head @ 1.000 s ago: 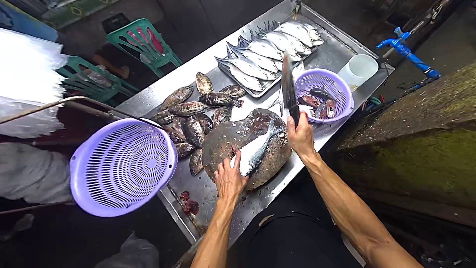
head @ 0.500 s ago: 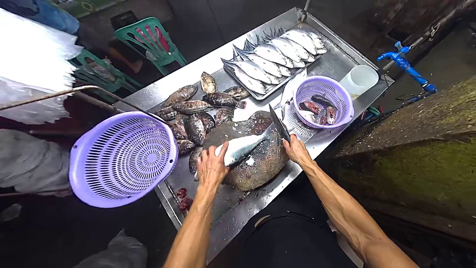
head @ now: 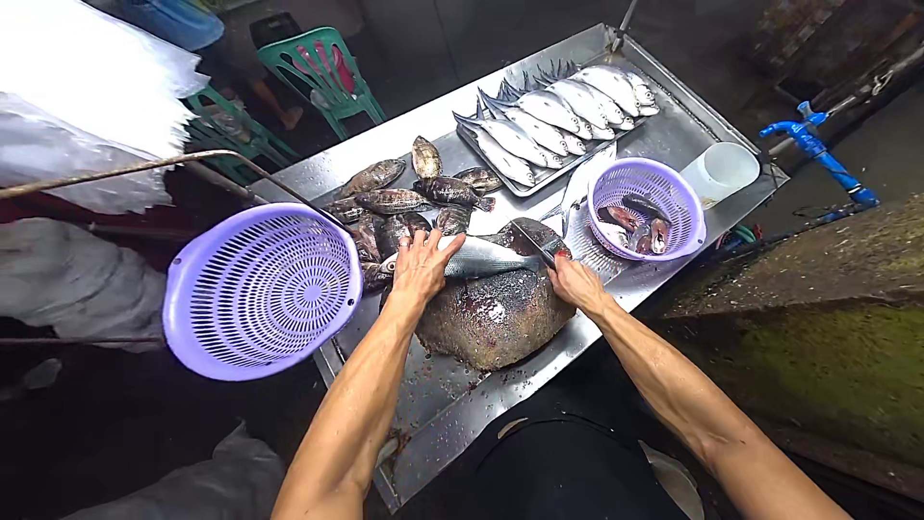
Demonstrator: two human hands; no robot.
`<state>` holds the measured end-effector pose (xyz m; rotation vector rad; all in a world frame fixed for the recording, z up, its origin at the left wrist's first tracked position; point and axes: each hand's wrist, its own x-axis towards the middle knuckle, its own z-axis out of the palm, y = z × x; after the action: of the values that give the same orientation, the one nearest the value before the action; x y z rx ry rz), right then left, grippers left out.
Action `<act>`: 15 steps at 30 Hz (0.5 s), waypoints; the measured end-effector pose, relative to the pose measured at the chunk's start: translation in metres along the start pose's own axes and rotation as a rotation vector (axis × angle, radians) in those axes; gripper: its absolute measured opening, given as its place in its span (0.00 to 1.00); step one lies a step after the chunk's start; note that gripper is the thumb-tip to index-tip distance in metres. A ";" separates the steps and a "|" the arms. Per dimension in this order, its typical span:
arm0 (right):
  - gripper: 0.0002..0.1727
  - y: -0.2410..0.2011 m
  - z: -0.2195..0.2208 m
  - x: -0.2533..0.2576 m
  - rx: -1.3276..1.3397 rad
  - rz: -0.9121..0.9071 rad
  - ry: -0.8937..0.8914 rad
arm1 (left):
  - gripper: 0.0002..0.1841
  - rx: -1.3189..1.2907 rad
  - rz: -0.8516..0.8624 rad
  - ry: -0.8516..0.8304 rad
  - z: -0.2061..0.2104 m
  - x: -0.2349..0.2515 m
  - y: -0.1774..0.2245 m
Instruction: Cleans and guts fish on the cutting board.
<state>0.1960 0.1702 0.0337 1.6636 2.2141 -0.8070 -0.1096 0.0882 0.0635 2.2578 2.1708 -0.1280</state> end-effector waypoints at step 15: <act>0.28 0.011 0.018 0.008 0.071 -0.029 0.031 | 0.50 -0.055 -0.048 0.034 0.018 -0.008 -0.002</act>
<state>0.2013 0.1685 0.0120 1.6913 2.2604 -0.8828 -0.1125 0.0794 0.0464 2.1959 2.2171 -0.0290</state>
